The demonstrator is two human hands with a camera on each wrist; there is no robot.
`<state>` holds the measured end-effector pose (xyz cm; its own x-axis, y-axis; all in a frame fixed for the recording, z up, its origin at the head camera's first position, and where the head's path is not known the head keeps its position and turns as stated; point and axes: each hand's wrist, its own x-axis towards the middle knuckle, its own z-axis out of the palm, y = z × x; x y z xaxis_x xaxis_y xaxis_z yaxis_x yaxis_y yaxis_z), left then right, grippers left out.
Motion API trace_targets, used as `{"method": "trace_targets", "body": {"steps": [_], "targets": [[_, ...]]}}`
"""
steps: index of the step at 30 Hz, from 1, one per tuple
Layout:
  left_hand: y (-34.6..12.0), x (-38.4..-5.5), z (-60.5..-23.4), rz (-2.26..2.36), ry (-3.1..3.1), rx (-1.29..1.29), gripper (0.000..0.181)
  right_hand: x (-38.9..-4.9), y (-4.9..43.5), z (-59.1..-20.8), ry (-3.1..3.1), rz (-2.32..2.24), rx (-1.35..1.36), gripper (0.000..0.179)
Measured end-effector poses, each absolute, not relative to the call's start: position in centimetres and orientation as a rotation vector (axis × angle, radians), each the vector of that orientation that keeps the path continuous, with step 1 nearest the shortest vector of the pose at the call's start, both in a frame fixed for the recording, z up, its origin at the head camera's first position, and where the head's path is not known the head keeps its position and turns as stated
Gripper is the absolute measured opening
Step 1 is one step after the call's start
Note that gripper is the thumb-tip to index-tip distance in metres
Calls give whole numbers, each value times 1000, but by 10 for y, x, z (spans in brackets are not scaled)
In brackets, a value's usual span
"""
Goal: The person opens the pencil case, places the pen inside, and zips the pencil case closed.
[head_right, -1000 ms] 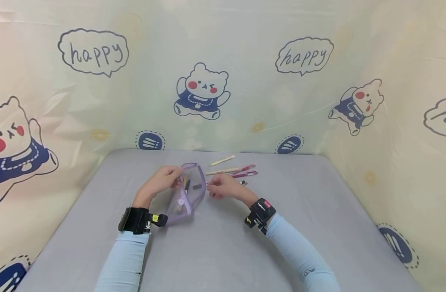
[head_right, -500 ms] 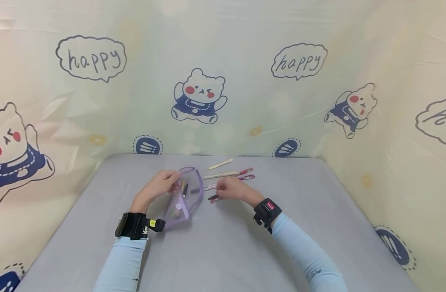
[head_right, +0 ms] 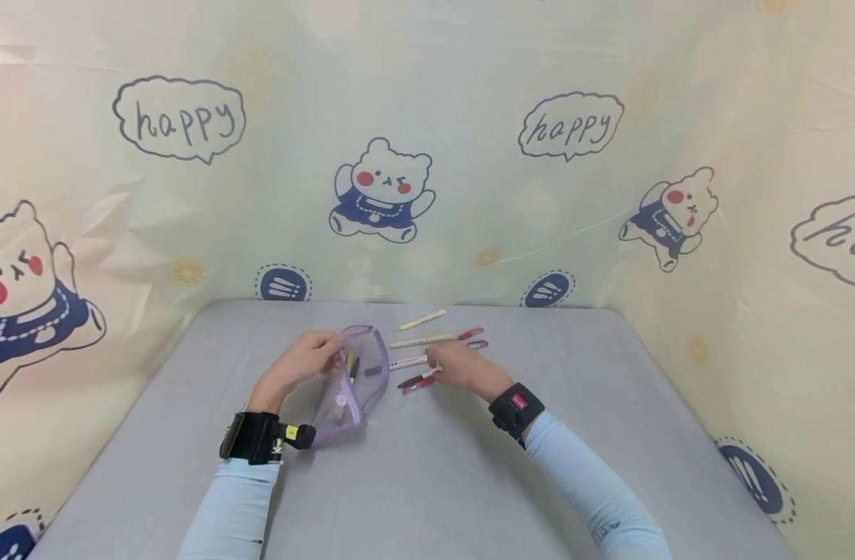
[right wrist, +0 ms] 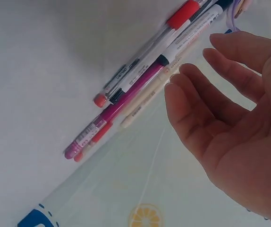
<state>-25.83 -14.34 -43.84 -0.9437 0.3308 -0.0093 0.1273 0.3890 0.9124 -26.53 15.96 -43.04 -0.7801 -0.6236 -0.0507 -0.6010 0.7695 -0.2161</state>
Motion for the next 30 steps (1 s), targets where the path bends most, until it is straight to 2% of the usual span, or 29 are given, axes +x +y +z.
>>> {"method": "trace_targets", "body": {"steps": [8,19,30], "targets": [[-145,-257,-442,1590,2448,384,40,-264,159,-438,2848,-237,-924,16],[-142,-256,-442,1585,2460,406,39,-266,163,-454,2869,-144,-883,5],[-143,-259,-441,1593,2461,408,39,-267,165,-456,2877,-47,-903,7]]}}
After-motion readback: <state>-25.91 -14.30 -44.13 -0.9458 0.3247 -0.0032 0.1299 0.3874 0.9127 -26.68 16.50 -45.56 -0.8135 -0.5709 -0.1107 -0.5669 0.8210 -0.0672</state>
